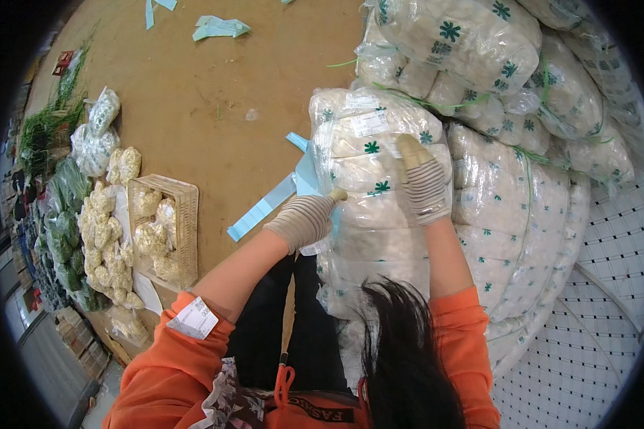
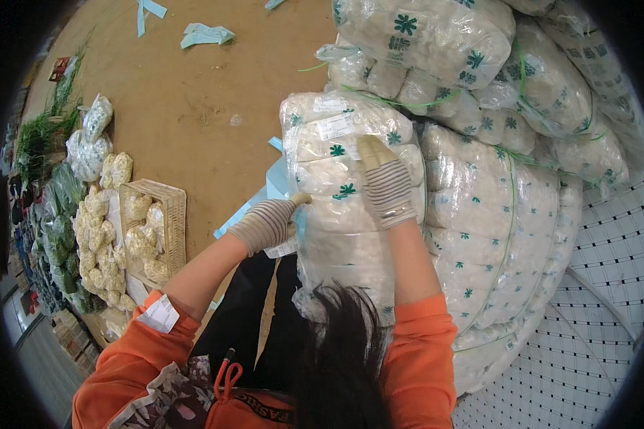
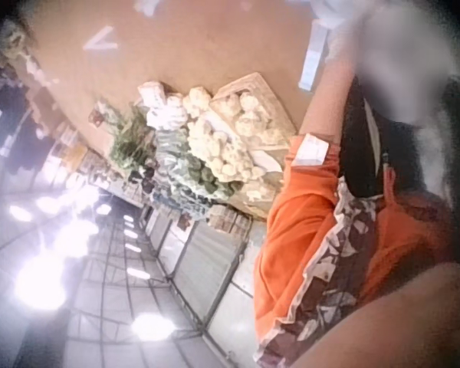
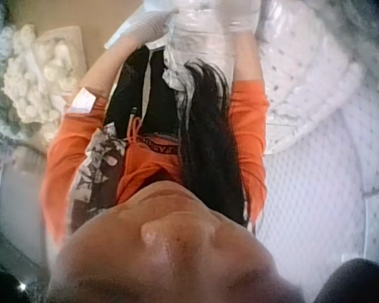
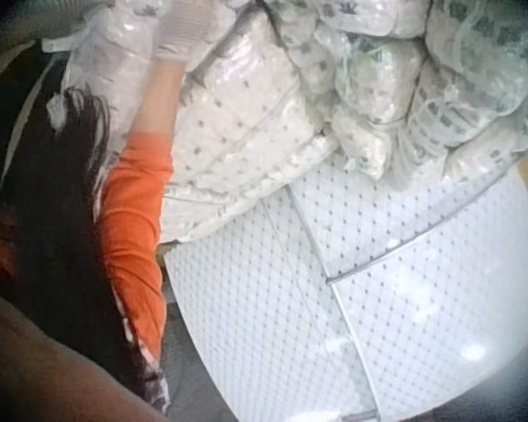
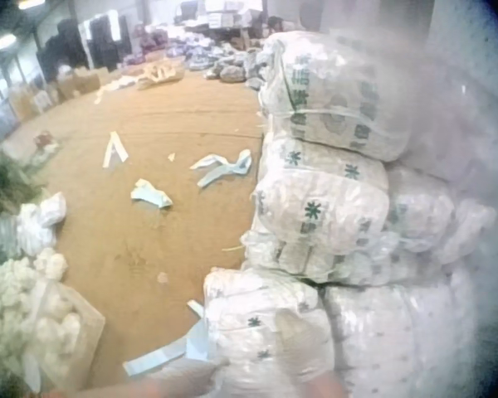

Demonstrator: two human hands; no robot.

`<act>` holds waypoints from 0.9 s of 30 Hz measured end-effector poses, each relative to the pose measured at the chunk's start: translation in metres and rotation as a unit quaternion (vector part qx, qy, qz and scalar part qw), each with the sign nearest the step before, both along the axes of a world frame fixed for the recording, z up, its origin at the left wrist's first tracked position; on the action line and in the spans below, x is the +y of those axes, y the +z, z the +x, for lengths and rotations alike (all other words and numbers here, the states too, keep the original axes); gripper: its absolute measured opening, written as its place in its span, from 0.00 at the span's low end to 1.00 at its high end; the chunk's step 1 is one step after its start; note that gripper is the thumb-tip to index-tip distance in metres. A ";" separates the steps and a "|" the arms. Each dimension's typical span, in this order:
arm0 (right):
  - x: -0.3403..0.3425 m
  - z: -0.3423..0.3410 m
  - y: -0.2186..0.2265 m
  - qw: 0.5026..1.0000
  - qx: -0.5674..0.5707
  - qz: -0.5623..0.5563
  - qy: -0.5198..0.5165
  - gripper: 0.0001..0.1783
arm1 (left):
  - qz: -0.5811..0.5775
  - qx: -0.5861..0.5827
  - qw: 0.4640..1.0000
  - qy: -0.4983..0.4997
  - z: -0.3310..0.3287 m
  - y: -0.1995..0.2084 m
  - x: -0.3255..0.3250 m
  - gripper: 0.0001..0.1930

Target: The person applies blue adhesive labels to multiple plastic-wrapped packages of food items on a table. They peel labels from a roll, smooth them onto the packages, and use scissors to cut the label tape. The person handles both small individual bags and larger bundled packages.

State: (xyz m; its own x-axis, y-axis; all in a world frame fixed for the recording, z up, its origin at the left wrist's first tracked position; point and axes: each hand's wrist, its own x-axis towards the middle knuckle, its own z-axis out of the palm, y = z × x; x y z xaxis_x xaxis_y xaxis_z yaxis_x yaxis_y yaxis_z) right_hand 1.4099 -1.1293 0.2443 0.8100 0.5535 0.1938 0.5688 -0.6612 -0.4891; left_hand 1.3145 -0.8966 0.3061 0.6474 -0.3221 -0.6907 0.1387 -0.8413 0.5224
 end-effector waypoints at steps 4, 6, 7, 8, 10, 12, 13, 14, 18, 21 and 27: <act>-0.001 -0.023 -0.003 0.979 -0.075 -0.163 0.097 0.21 | -0.030 -0.061 0.997 0.021 -0.003 -0.003 -0.001 0.25; 0.007 -0.039 0.023 0.989 -0.027 -0.123 0.074 0.22 | -0.021 -0.020 0.998 0.063 0.001 0.007 0.008 0.25; 0.005 -0.045 0.027 0.991 0.004 -0.117 0.066 0.22 | -0.023 -0.002 0.996 0.080 0.005 0.012 0.008 0.25; 0.000 -0.055 0.034 0.992 0.026 -0.113 0.051 0.22 | -0.094 -0.063 0.976 0.186 0.002 0.012 0.004 0.25; 0.000 -0.080 0.044 0.993 0.068 -0.091 0.026 0.22 | -0.217 -0.183 0.877 0.388 -0.012 0.011 0.001 0.23; 0.027 -0.114 0.050 0.929 0.303 0.194 -0.089 0.18 | -0.260 -0.218 0.836 0.432 -0.020 0.022 -0.001 0.24; 0.031 -0.122 0.060 0.850 0.401 0.306 -0.152 0.16 | -0.301 -0.212 0.822 0.434 -0.021 0.031 -0.016 0.25; 0.030 -0.123 0.070 0.807 0.463 0.320 -0.180 0.16 | -0.339 -0.206 0.808 0.436 -0.023 0.039 -0.026 0.25; 0.040 -0.120 0.095 0.656 0.583 0.397 -0.269 0.14 | -0.449 -0.061 0.744 0.492 -0.037 0.056 -0.026 0.28; 0.037 -0.118 0.100 0.626 0.613 0.400 -0.272 0.12 | -0.427 0.066 0.798 0.421 -0.053 0.052 -0.006 0.22; 0.043 -0.108 0.119 0.958 0.138 0.221 -0.123 0.23 | -0.395 0.096 0.811 0.421 -0.068 0.045 0.003 0.16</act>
State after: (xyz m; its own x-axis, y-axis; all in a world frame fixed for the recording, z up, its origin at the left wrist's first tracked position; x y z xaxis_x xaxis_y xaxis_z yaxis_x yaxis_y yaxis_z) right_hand 1.3016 -1.0863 0.3634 0.9592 0.2535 0.1249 0.2315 -0.4515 -0.8617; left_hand 1.2467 -0.8935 0.3514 0.7722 -0.2140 -0.5982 0.6331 0.1804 0.7527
